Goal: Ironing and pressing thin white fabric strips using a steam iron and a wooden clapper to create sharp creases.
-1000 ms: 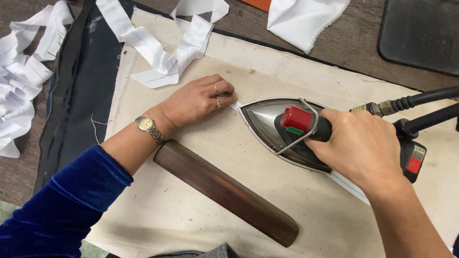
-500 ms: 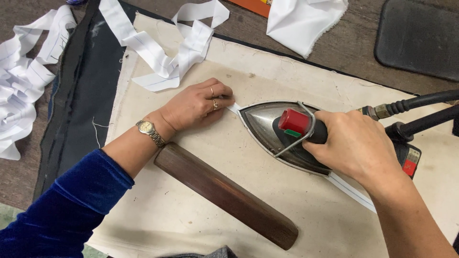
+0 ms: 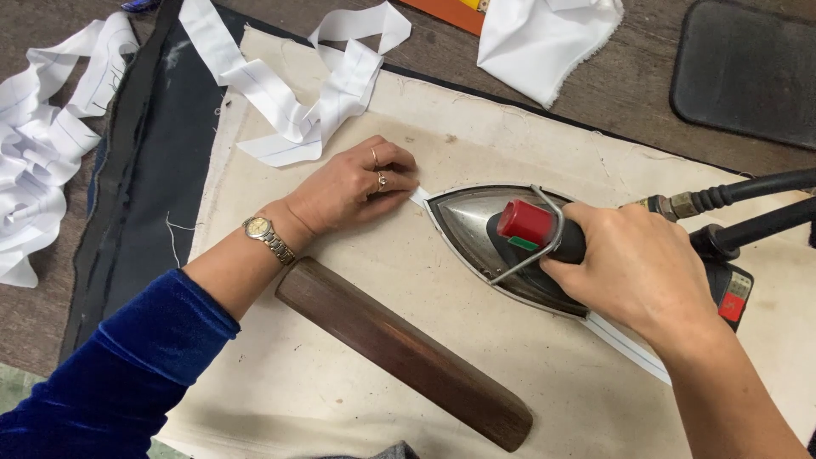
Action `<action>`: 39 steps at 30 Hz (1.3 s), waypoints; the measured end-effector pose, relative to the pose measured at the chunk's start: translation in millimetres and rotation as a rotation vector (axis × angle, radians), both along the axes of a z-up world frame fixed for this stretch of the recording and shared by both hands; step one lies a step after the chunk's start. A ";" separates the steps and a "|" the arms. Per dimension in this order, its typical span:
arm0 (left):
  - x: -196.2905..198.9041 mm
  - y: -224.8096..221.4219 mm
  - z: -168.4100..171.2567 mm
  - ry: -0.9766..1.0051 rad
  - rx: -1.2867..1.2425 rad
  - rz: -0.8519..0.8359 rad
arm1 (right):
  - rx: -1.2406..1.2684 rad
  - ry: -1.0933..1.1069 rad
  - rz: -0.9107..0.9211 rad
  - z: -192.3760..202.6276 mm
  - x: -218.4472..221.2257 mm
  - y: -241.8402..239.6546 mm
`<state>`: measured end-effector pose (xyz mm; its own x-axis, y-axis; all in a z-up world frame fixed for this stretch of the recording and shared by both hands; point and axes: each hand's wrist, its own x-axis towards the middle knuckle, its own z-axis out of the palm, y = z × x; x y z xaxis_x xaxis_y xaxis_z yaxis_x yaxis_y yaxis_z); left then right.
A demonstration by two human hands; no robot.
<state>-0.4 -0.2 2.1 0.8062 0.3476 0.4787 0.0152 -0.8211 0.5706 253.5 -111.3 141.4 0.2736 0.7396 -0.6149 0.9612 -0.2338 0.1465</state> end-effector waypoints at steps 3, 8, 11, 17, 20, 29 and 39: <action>-0.8 0.6 -4.8 0.021 -0.016 0.015 | 0.014 -0.002 -0.004 -1.4 0.7 -1.0; 1.0 3.1 -10.8 0.061 -0.221 0.075 | 0.019 -0.013 0.007 -3.6 2.2 -2.0; 3.5 4.9 -6.7 0.118 -0.297 0.100 | 0.026 -0.010 0.007 -2.5 1.3 -1.5; 6.7 6.8 -2.8 0.191 -0.394 0.111 | 0.017 -0.008 -0.005 -1.0 0.0 -1.9; 6.5 6.6 -4.3 0.186 -0.411 0.097 | 0.031 -0.011 0.003 -2.8 1.4 -2.7; 3.9 6.7 -7.8 0.166 -0.334 0.056 | 0.031 -0.015 -0.001 -1.2 -0.3 -2.1; 2.3 7.9 -6.1 0.158 -0.250 0.015 | 0.022 -0.008 -0.027 1.2 -2.4 -1.4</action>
